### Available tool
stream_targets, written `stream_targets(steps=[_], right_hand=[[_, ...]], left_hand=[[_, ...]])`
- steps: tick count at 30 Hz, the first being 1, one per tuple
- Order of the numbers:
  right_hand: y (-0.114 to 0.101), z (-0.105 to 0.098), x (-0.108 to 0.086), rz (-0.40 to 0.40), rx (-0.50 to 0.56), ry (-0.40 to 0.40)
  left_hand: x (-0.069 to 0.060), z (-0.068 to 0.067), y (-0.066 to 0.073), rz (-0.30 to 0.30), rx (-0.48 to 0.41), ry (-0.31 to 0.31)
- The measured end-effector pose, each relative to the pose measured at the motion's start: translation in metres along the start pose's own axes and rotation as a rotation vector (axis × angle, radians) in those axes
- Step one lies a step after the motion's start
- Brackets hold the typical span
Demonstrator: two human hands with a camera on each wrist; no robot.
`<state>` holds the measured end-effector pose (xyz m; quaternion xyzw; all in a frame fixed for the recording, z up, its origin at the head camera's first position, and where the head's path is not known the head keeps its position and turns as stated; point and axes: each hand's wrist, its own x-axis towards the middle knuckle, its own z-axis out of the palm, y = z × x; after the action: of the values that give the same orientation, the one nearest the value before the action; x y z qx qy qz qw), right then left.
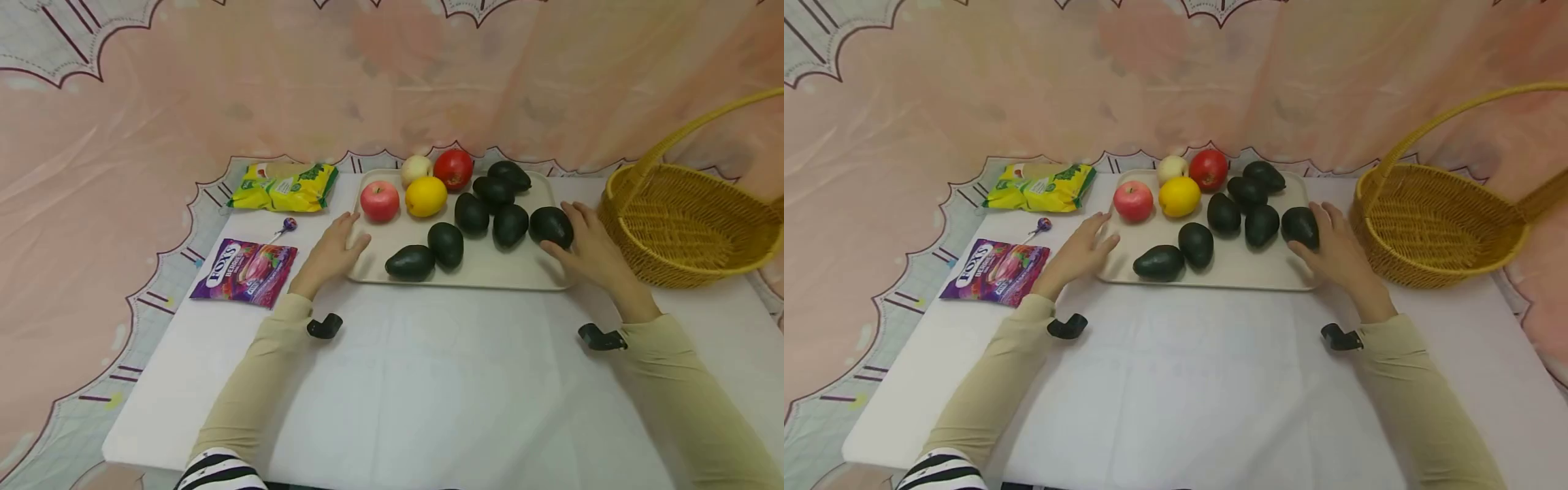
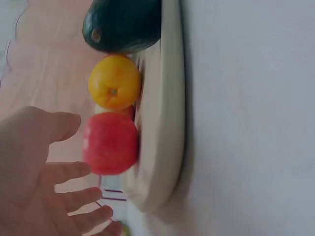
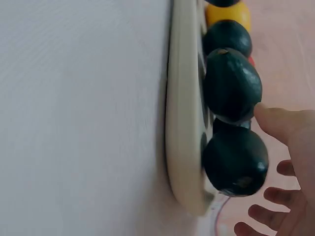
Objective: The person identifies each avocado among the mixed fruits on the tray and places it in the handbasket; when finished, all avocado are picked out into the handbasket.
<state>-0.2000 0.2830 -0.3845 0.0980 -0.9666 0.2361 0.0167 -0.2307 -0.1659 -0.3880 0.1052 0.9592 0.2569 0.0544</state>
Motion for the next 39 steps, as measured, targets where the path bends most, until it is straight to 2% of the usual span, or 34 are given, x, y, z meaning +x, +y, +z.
stream_targets(steps=[3,5,7,9,13,17,26,34,39], right_hand=[[0.004,0.007,0.007,0.023,0.098,0.028],[0.005,0.011,0.01,0.037,0.133,0.052],[0.008,0.015,0.013,0.051,0.153,0.079],[0.01,0.017,0.016,0.067,0.164,0.102],[0.014,0.021,0.017,0.075,0.171,0.145],[0.016,0.022,0.019,0.064,0.17,0.178],[0.01,0.013,0.016,0.087,0.2,0.183],[0.005,0.002,0.013,0.067,0.258,0.252],[0.003,-0.012,0.006,0.065,0.291,0.298]], left_hand=[[0.008,0.008,-0.01,-0.053,-0.207,0.072],[0.013,0.015,-0.014,-0.091,-0.308,0.119],[0.017,0.021,-0.016,-0.122,-0.381,0.164],[0.021,0.027,-0.019,-0.129,-0.407,0.208],[0.024,0.037,-0.028,-0.099,-0.41,0.281],[0.025,0.04,-0.034,-0.077,-0.414,0.313],[0.024,0.039,-0.033,-0.057,-0.366,0.317],[0.022,0.04,-0.036,-0.043,-0.354,0.337],[0.024,0.041,-0.037,-0.04,-0.346,0.326]])
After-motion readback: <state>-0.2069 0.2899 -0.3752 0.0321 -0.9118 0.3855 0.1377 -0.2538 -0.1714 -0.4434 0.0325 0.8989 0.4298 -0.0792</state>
